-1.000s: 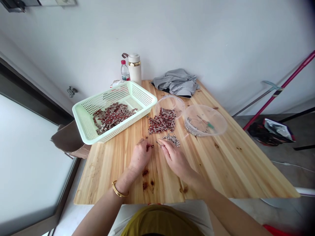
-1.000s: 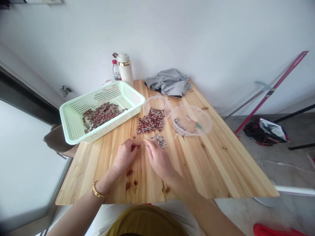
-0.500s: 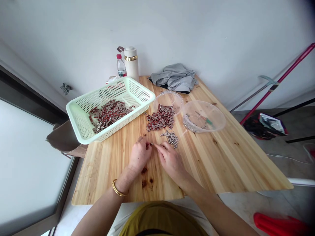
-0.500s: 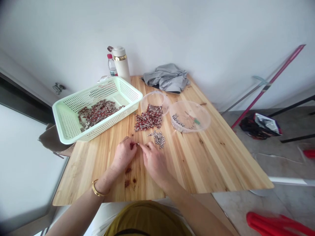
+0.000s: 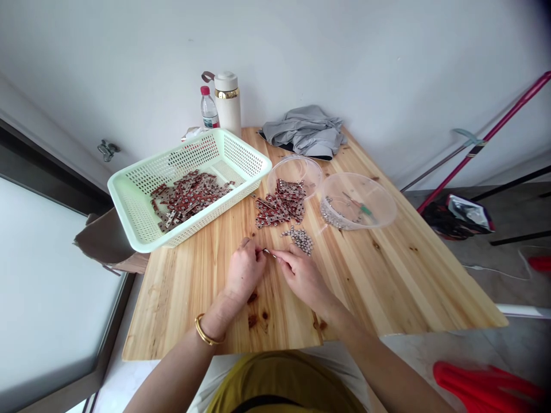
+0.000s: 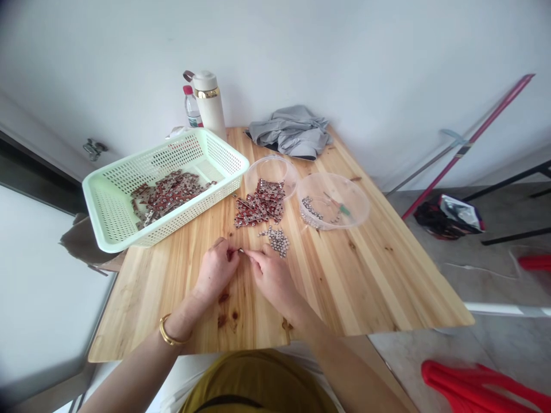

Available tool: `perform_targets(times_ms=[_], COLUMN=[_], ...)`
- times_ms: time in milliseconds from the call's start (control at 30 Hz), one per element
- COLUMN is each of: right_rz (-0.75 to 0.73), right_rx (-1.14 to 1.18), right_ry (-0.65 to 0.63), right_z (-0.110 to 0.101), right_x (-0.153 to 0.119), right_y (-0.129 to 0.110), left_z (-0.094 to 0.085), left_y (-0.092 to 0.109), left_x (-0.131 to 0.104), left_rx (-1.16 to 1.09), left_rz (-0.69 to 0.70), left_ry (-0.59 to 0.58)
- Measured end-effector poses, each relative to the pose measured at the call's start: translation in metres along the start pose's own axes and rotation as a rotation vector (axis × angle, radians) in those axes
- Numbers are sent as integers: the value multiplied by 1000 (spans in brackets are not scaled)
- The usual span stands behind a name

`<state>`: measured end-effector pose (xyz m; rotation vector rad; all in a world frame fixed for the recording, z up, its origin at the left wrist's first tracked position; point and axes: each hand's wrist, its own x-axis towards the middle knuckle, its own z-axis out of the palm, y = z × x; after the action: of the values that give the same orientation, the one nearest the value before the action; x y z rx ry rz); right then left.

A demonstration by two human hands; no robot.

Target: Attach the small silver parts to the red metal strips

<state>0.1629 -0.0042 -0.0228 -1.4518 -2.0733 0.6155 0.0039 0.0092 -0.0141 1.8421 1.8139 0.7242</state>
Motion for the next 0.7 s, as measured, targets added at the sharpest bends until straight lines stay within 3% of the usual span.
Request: perform_targets(times_ms=[500,700], right_rz=[42,-49], right_rx=[-60,79], right_ry=[-42,-33], right_z=[3,-2], right_x=[6,8], right_y=[1,5], left_z=[2,7], left_y=[-3,-1], left_x=[0,-1], left_rx=[25,11], left_rz=[18,11], left_ry=[18,28])
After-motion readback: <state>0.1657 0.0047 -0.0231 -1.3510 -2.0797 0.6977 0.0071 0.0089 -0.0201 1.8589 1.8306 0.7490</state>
